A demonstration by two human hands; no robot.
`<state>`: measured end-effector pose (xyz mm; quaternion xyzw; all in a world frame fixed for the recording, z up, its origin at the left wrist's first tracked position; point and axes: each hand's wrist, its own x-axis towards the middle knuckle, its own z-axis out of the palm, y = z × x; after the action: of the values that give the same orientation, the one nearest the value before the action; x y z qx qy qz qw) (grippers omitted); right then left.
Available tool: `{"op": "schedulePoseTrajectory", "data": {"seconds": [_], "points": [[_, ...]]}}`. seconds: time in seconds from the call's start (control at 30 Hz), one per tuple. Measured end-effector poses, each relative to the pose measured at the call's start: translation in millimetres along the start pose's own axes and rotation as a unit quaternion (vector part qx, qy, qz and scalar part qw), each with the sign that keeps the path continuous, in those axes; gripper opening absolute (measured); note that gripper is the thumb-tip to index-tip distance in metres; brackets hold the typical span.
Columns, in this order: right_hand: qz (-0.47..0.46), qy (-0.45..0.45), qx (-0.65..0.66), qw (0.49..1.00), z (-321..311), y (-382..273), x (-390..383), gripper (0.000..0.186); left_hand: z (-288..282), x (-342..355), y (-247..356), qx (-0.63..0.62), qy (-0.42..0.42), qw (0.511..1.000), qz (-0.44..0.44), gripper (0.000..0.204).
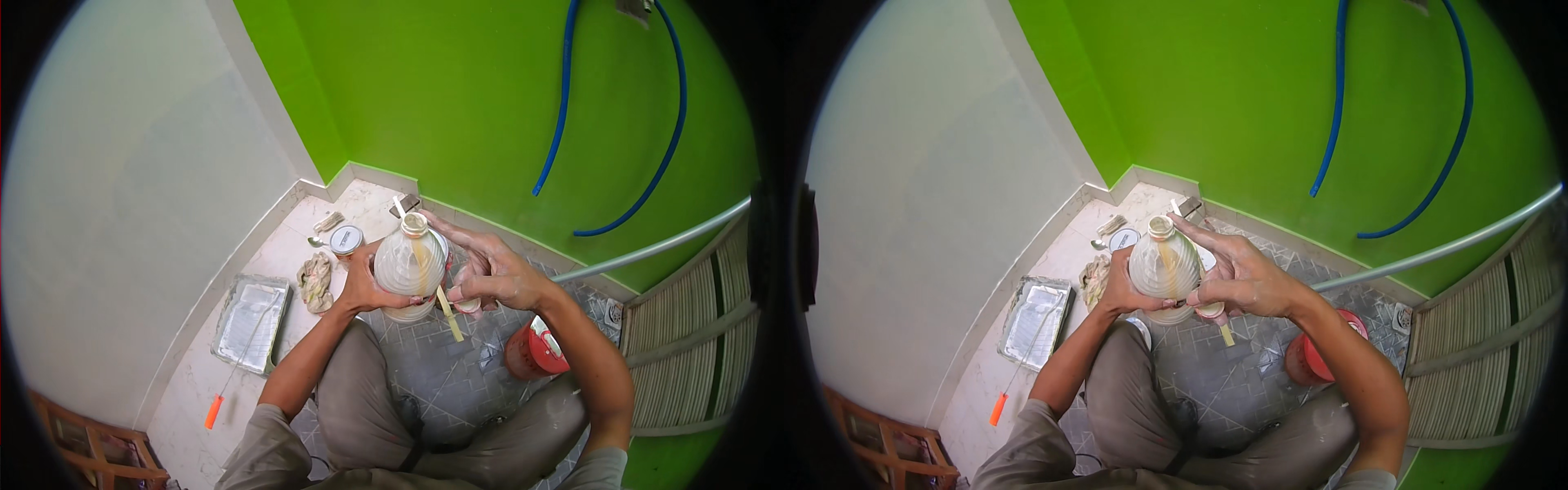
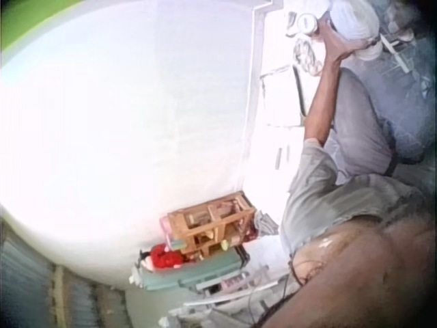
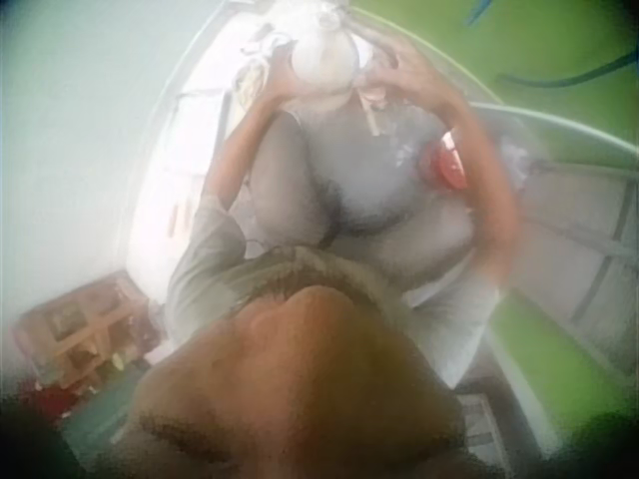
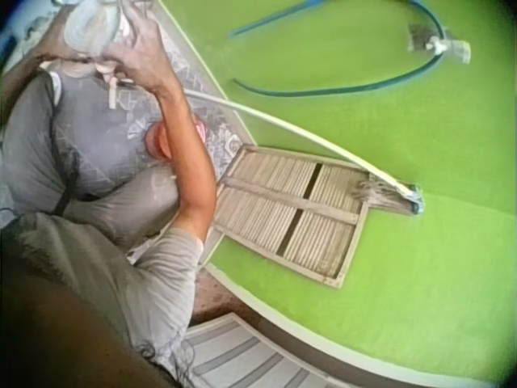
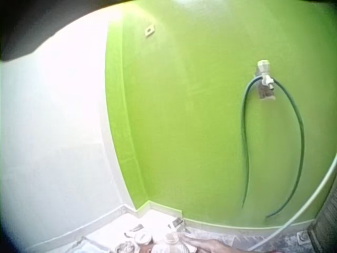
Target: The person opens a plastic bottle, shakes it, and pours white liquid into a paint tray. They wipe their hands and the bottle with a rag, then handle a paint roller.
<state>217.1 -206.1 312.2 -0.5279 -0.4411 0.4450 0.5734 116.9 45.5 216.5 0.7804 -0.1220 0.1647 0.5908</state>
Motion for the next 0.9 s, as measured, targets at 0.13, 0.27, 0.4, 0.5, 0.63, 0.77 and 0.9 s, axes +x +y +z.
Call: {"op": "schedulePoseTrajectory", "data": {"seconds": [0.13,0.27,0.4,0.5,0.63,0.77,0.9], "points": [[0.018,0.016,-0.028,0.999,1,1,-3,0.093,1,0,-4,0.019,0.027,0.999,-0.007,0.074],[0.007,-0.008,-0.011,1.000,-1,1,-4,0.090,3,-2,-5,0.023,0.052,0.998,-0.022,0.075],[-0.019,-0.022,-0.059,0.998,11,2,-5,0.086,4,-2,-1,0.027,0.062,0.997,-0.026,0.075],[-0.067,0.062,-0.199,0.976,2,5,-1,0.088,2,-3,-2,0.024,0.048,0.998,-0.029,0.077],[-0.162,0.143,-0.404,0.889,-3,18,11,0.090,4,-1,1,0.015,0.028,1.000,-0.002,0.081],[-0.098,0.149,-0.533,0.827,4,14,12,0.086,5,-2,5,0.007,0.032,0.999,-0.006,0.081],[-0.112,0.158,-0.580,0.792,2,4,4,0.074,0,-6,-2,0.005,0.069,0.998,-0.007,0.077]]}}
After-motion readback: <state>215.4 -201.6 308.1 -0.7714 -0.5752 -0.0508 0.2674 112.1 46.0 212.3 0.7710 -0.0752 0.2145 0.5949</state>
